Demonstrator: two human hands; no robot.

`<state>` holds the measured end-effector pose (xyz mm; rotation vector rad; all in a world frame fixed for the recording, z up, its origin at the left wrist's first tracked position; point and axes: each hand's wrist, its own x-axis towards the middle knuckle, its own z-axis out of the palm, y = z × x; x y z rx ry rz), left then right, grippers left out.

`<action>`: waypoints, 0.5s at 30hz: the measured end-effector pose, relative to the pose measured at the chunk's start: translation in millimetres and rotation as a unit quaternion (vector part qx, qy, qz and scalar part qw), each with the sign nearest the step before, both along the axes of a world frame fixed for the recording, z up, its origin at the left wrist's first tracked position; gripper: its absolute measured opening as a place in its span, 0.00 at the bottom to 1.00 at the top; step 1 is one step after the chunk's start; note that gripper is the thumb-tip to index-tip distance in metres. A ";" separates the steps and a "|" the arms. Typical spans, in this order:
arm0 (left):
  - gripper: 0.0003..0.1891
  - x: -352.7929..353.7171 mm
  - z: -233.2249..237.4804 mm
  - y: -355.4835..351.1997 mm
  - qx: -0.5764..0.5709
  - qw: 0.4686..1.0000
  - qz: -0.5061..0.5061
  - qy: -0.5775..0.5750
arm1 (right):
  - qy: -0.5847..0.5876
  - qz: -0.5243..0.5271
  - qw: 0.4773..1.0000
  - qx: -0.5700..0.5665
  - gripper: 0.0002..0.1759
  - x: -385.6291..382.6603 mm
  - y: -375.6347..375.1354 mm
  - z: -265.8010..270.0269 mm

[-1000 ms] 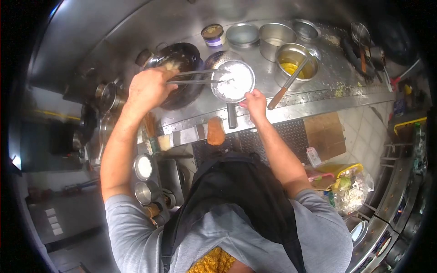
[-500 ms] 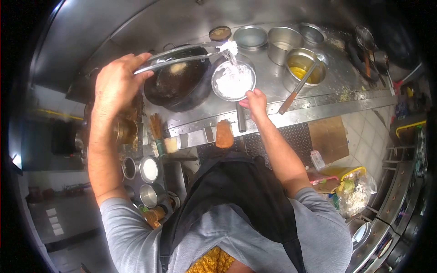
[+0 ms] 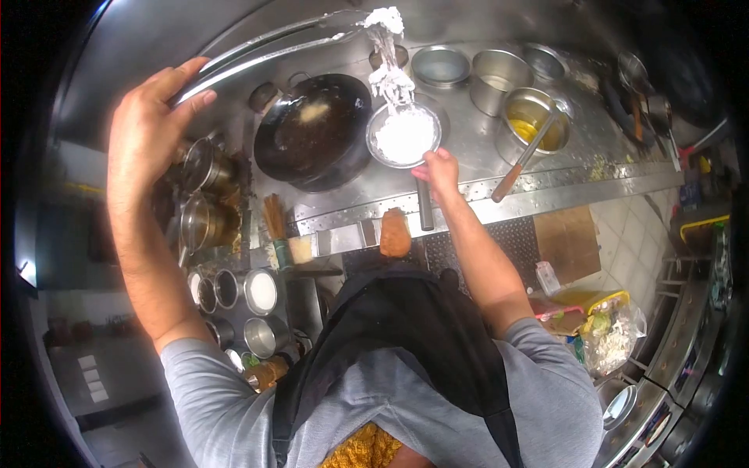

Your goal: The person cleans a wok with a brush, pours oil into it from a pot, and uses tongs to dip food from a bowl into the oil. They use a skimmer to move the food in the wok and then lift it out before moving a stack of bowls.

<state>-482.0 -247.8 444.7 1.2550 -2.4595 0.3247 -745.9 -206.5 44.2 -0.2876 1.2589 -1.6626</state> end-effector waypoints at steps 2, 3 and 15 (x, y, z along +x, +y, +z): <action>0.22 -5.0 -1.9 3.8 0.026 1.000 0.014 0.006 | 0.010 0.018 1.000 -0.003 0.15 0.8 -3.0 3.3; 0.22 -6.3 -7.7 0.8 0.002 0.999 -0.006 -0.040 | 0.010 0.019 1.000 -0.003 0.15 2.3 -2.7 6.2; 0.20 -39.2 -100.7 -14.2 -0.001 0.973 -0.034 -0.227 | 0.079 0.008 0.997 -0.007 0.04 1.3 17.7 24.9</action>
